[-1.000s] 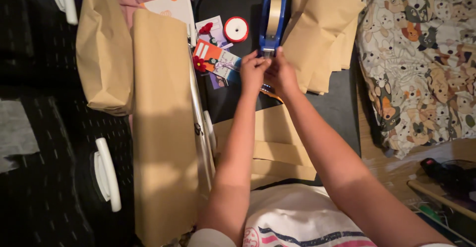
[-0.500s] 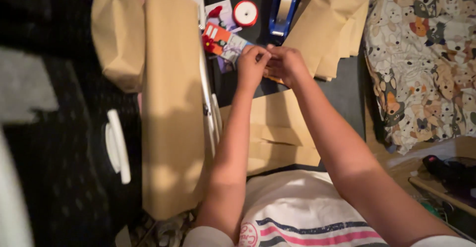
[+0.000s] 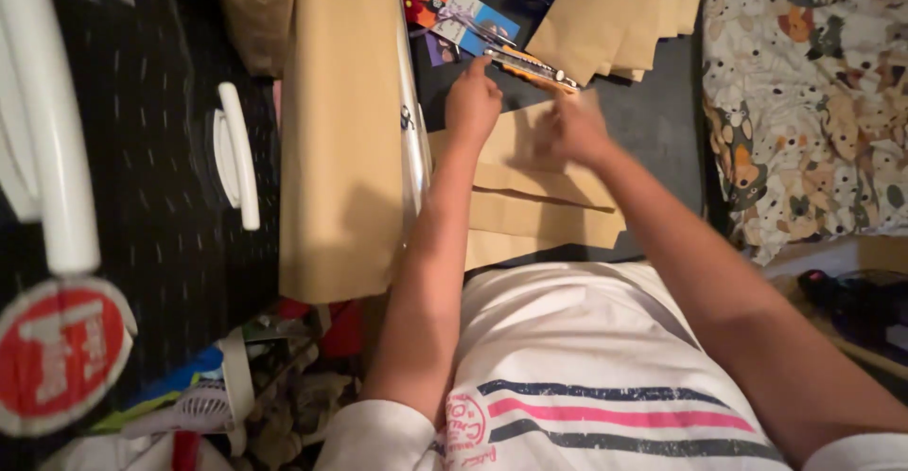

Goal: The person folds and staples brown paper sheets into small bags on a table. They repeatedly fold the paper, insert small decorative items, and secure the edges with a stapler, then place the finished bags aside.

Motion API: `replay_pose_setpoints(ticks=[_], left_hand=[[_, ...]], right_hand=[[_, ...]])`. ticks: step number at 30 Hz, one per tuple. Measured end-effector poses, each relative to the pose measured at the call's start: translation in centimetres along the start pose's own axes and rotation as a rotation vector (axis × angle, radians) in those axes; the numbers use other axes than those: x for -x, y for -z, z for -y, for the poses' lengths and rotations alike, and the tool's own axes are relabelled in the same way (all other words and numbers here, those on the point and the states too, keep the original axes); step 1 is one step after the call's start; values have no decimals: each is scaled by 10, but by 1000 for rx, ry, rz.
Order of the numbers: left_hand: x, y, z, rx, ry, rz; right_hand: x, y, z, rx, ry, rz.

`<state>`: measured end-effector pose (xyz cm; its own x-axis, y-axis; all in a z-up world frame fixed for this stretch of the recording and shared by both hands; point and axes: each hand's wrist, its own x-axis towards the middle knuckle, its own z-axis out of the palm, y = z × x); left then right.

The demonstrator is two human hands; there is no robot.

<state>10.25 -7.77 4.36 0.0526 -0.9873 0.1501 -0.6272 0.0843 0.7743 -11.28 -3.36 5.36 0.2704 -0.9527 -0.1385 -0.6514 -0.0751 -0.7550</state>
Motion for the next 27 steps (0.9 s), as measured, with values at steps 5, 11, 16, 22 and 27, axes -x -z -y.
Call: replay_pose_setpoints(ticks=[5, 11, 16, 22, 27], left_hand=[[23, -2, -1, -47, -31, 3], [57, 4, 4, -58, -50, 135], [57, 1, 12, -150, -54, 43], [51, 7, -5, -134, -121, 55], [47, 11, -30, -192, -186, 237]], right_hand=[[43, -26, 26, 516, -55, 160], [64, -10, 47, 320, -43, 116], [73, -17, 46, 519, 237, 150], [44, -14, 24, 742, 291, -127], [28, 17, 26, 682, 273, -157]])
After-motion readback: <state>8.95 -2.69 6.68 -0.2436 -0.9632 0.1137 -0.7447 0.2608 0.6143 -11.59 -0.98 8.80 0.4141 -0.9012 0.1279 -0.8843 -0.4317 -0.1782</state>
